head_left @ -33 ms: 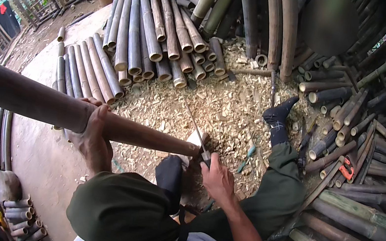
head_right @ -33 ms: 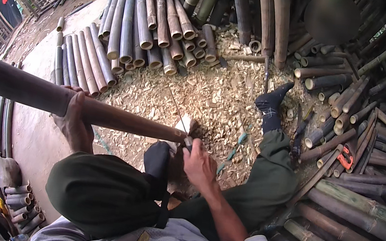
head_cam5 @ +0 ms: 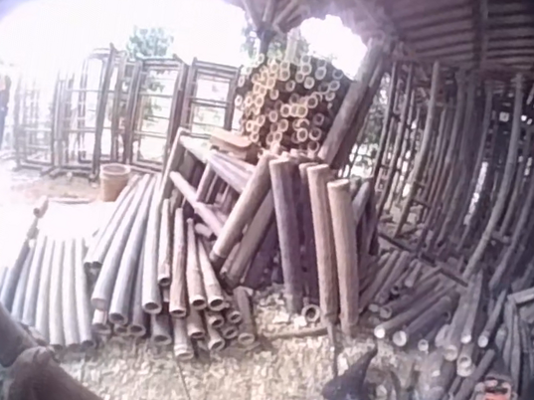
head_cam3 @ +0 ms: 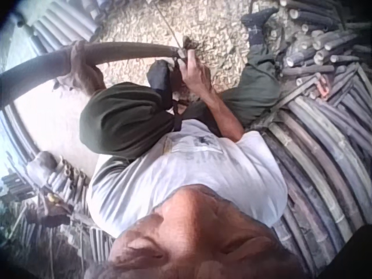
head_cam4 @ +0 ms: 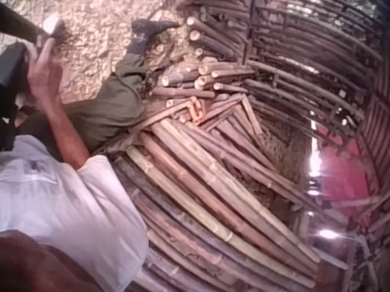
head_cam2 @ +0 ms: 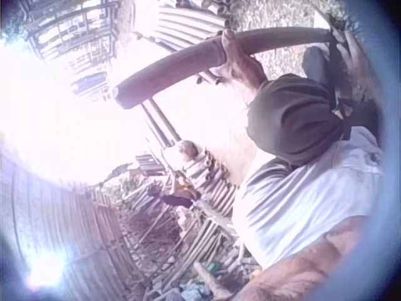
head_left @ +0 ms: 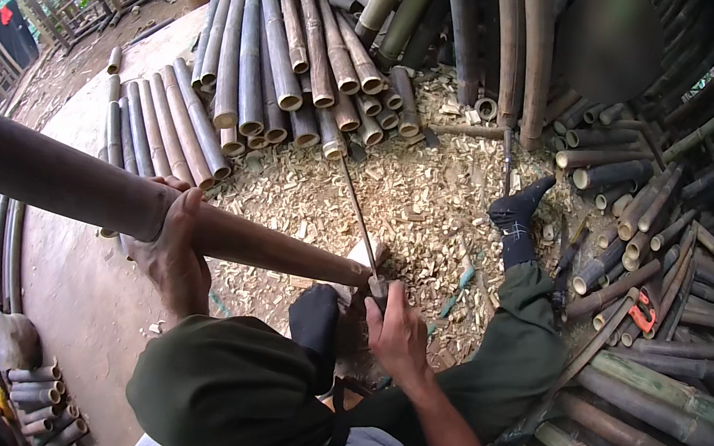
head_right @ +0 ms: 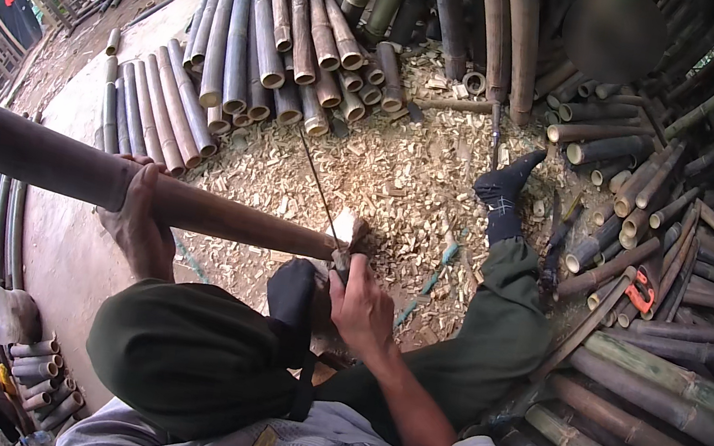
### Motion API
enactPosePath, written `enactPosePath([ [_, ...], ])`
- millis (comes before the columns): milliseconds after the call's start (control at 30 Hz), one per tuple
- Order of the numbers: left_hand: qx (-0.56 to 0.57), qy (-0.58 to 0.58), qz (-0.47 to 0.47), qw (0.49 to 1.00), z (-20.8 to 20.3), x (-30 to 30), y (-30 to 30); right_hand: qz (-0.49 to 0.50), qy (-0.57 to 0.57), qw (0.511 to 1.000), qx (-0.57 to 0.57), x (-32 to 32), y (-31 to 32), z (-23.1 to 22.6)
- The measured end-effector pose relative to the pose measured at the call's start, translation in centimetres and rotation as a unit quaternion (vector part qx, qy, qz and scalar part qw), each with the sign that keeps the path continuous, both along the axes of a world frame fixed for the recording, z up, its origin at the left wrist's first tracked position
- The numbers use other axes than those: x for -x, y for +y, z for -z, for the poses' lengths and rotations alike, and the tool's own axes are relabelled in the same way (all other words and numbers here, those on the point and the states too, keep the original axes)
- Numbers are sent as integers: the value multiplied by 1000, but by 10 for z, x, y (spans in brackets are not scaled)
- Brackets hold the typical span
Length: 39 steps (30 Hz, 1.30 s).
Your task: The person sits on the ground and uses a knife to shave the outer layer of bamboo poles. They hold the pole with one hand and scrape the surface with the other, creating wood shavings. The person repeatedly picks up poles, shaves them, and places them back into a pile.
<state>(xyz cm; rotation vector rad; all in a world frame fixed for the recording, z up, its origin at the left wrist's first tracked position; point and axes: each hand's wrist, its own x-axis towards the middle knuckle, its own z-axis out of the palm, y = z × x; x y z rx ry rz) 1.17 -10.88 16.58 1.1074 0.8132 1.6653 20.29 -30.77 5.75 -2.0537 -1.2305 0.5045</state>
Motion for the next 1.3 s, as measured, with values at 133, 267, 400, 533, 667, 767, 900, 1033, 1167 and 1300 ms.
enactPosePath([
  [133,-16,-7,-12,1000,-2,-16,-3,3,-60,960,273,-8,-9,101],
  [267,-10,-2,-47,999,11,-7,4,6,36,973,229,-19,-11,53],
  [400,-6,-2,-34,999,-1,-12,2,15,0,1000,0,5,-10,25],
  [533,-12,31,-10,999,-9,-21,-2,46,-9,963,266,1,-17,129],
  [667,37,43,116,992,8,-36,0,41,52,970,234,-23,-33,133],
  [767,95,60,218,969,62,-53,2,38,54,977,205,-27,-42,144],
  [900,222,106,296,923,186,-57,4,25,110,968,224,-9,-32,152],
  [1033,259,60,126,956,218,-88,12,31,149,959,239,-21,-34,144],
  [1167,258,69,9,964,202,-52,43,46,149,972,177,-23,-44,181],
  [1300,228,112,-26,967,227,-7,65,18,74,990,122,-35,-60,242],
])
